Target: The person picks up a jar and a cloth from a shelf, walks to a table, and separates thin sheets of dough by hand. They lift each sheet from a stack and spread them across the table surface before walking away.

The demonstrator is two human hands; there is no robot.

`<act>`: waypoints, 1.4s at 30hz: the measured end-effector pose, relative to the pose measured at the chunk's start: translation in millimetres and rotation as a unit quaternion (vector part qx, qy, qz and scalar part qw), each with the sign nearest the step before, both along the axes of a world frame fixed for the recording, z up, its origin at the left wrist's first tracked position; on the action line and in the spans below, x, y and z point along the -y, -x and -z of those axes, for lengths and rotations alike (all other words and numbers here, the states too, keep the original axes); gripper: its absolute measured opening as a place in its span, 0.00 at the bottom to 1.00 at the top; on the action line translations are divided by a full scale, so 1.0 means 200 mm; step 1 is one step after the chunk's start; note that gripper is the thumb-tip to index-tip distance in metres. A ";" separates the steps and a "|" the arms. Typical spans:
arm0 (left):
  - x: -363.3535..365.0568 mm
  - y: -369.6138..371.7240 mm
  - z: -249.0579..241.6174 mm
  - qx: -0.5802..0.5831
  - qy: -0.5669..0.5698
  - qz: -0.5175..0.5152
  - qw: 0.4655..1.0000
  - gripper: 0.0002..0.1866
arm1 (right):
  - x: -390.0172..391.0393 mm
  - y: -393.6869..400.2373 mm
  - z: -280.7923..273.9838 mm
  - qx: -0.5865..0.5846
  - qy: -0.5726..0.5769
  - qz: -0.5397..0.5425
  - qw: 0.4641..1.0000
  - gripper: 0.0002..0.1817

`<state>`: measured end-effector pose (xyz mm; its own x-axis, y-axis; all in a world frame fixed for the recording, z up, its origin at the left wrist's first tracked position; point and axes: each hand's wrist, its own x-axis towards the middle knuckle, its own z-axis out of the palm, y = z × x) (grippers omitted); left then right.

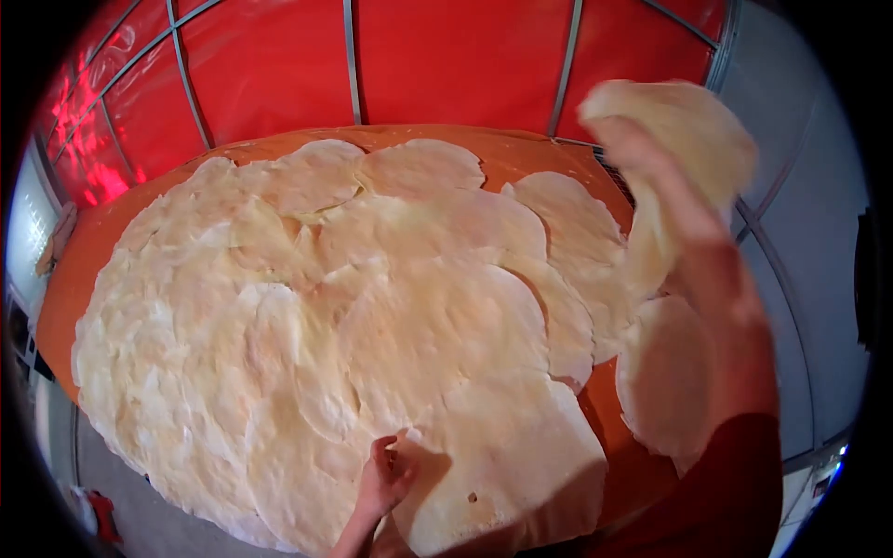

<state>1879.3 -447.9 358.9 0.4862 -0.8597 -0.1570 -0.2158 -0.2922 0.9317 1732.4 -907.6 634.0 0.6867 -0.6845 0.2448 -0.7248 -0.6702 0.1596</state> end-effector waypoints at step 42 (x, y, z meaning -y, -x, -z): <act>0.17 0.20 -0.31 0.062 0.094 -0.042 0.993 0.21 | -0.12 0.38 -0.15 0.351 -0.407 0.079 0.839 0.07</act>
<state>1839.4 -482.2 420.0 0.5632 -0.8235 0.0675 -0.3142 -0.1379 0.9393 1656.7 -883.7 664.1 0.4545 -0.8898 -0.0420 -0.5385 -0.2369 -0.8087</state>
